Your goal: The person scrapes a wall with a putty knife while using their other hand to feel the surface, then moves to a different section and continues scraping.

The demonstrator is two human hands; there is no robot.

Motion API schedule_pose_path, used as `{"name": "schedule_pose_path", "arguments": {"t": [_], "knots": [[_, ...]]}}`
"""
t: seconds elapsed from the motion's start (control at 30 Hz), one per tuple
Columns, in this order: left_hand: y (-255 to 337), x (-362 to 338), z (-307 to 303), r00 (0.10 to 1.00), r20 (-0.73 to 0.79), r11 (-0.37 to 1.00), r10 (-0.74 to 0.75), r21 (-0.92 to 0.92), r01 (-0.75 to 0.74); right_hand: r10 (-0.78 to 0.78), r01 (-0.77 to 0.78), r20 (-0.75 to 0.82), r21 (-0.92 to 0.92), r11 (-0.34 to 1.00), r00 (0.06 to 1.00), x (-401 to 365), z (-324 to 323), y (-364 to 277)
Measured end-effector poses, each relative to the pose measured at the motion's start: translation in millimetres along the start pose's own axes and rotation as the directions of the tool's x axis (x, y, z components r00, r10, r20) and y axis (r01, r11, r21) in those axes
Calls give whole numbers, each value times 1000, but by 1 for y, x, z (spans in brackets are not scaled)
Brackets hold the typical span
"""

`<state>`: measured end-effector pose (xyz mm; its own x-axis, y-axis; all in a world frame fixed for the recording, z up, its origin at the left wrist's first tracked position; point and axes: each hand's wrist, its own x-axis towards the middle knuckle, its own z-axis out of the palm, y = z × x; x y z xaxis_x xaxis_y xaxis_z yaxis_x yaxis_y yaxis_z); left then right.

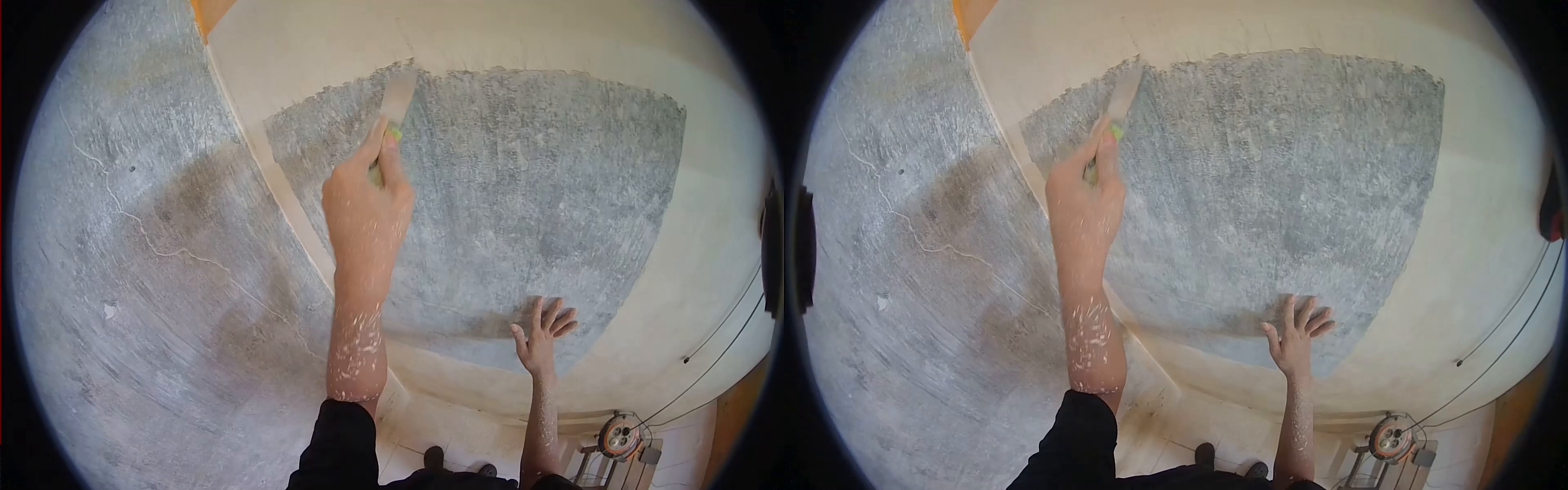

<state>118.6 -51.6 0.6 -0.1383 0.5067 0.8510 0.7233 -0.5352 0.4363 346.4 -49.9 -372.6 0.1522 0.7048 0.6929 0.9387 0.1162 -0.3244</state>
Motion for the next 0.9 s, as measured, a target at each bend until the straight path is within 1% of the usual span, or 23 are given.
{"name": "schedule_pose_path", "arguments": {"t": [0.03,0.13,0.23,0.27,0.33,0.4,0.43,0.47,0.53,0.57,0.6,0.67,0.7,0.77,0.8,0.87,0.9], "knots": [[0,-3,0,999,33,1000,-16,13,16,5,-5,7,12,1000,1000,2,-2,1],[0,9,15,995,-98,998,-5,-58,0,5,-5,26,12,1000,1000,3,-4,1],[-3,2,16,997,-70,999,36,-30,-38,-6,6,22,26,1000,1000,3,-5,1],[-5,-7,13,998,37,998,-47,-47,48,-1,1,6,29,1000,1000,0,-7,0],[-7,-30,8,952,241,977,-187,-59,207,6,-5,-44,40,999,999,5,-20,-14],[-21,-57,15,905,375,949,-204,-150,276,78,-61,-90,174,983,993,7,-38,-38],[-35,-76,26,908,345,897,-238,-279,342,117,-89,-109,239,967,987,7,-49,-54],[-45,-93,34,906,324,824,-273,-407,394,77,-12,-219,284,959,973,11,-62,-76],[-50,-112,33,799,478,615,-366,-520,593,-50,106,-125,497,861,991,14,-64,-98],[-62,-119,36,759,545,570,-355,-517,638,-118,148,-89,596,789,989,15,-64,-111],[-74,-125,39,716,611,525,-339,-509,682,-113,119,-50,622,774,992,22,-71,-129],[-84,-134,44,763,583,636,-280,-482,602,-102,62,22,667,742,995,43,-83,-165],[-89,-136,47,787,568,689,-240,-472,551,-93,63,11,652,755,996,48,-77,-174],[-104,-145,57,813,551,743,-187,-462,484,-68,62,-13,621,781,998,59,-64,-191],[-110,-143,63,826,542,765,-157,-462,448,-31,73,-83,570,818,996,66,-58,-197],[-115,-135,65,791,596,701,-139,-505,504,29,70,-205,457,887,978,75,-42,-207],[-119,-132,65,771,622,664,-135,-521,536,45,48,-203,428,903,978,77,-40,-210]]}}
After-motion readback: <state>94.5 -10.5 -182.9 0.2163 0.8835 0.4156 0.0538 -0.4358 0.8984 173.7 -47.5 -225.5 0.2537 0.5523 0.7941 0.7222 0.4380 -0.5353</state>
